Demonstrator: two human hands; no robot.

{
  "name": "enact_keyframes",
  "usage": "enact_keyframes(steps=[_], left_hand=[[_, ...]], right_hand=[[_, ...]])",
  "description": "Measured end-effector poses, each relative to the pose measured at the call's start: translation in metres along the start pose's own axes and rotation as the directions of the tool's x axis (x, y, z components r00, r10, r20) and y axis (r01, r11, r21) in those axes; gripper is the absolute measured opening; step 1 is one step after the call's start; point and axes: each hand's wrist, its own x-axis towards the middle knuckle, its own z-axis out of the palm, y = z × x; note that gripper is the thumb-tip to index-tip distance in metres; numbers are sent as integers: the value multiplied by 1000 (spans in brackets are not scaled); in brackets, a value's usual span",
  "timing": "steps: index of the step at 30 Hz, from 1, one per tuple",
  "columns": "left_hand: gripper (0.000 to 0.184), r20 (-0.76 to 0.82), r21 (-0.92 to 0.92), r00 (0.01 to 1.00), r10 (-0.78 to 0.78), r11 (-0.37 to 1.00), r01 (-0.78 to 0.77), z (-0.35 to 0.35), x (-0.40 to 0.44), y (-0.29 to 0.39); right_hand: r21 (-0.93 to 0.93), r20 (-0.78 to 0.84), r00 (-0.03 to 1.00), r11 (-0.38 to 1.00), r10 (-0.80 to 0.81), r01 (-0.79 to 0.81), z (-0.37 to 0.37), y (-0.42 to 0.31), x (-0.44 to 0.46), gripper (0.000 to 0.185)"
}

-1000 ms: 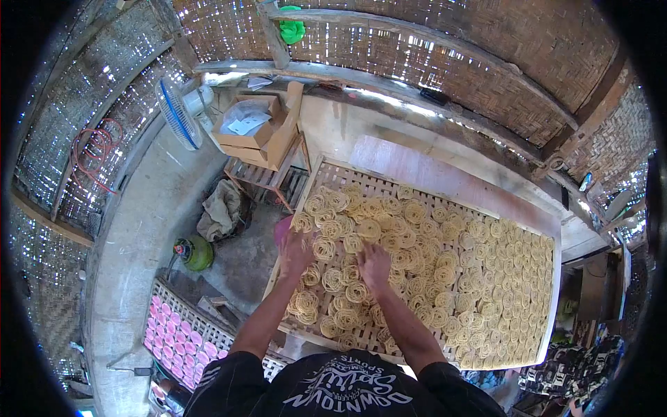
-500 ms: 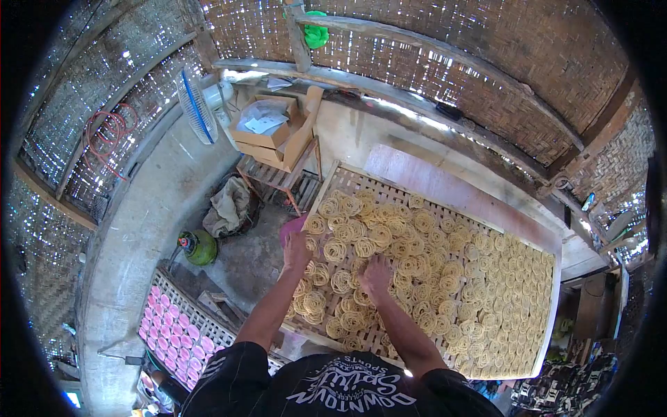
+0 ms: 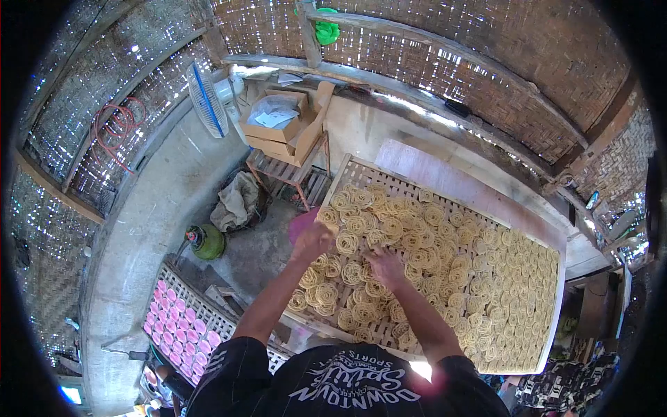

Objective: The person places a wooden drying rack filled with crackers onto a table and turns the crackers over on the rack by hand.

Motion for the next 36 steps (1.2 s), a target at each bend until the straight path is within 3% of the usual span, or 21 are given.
enact_keyframes(steps=[1,3,6,9,12,15,18,21,23,25,26,30,32,35,36], left_hand=[[26,93,76,992,-82,994,75,5,-20,-1],[38,128,159,984,-125,982,104,10,-45,3],[55,223,259,962,-158,961,98,16,-87,11],[69,291,310,943,-160,949,65,16,-109,23],[76,325,369,927,-187,927,58,19,-119,22],[78,328,416,926,-188,909,37,20,-123,20],[78,324,390,929,-180,920,42,22,-126,18],[80,361,317,907,-218,943,100,17,-123,18],[80,328,283,921,-209,952,115,19,-119,30],[78,191,270,964,-186,954,130,22,-120,42],[77,216,232,966,-141,969,90,26,-120,52],[73,349,82,937,20,995,-52,51,-139,116],[78,435,43,884,170,977,-209,65,-145,151],[78,527,-110,801,284,957,-267,98,-146,182],[76,530,-139,794,298,954,-264,105,-142,194]], right_hand=[[-10,58,998,1000,-18,18,1,2,1,47],[-29,170,984,998,-44,49,2,8,3,56],[-25,183,970,985,-162,170,-13,7,14,45],[-154,134,944,935,-302,321,3,17,27,42],[-40,438,866,957,-241,287,-22,12,43,39],[-4,490,871,999,-40,48,-49,15,49,36],[-49,207,967,989,149,-141,-65,9,31,35],[126,-16,994,986,111,-108,-7,18,-14,36],[-38,245,927,958,284,-284,-19,-11,-41,40],[128,33,909,900,415,-416,-30,-27,-88,46],[218,-65,880,868,470,-447,-30,-36,-108,50],[111,-262,618,659,741,-744,-32,-49,-204,64],[64,-336,447,494,829,-867,-32,-50,-244,71],[-5,-398,197,212,896,-977,-18,-38,-269,76],[-6,-393,214,231,894,-973,-11,-33,-270,77]])
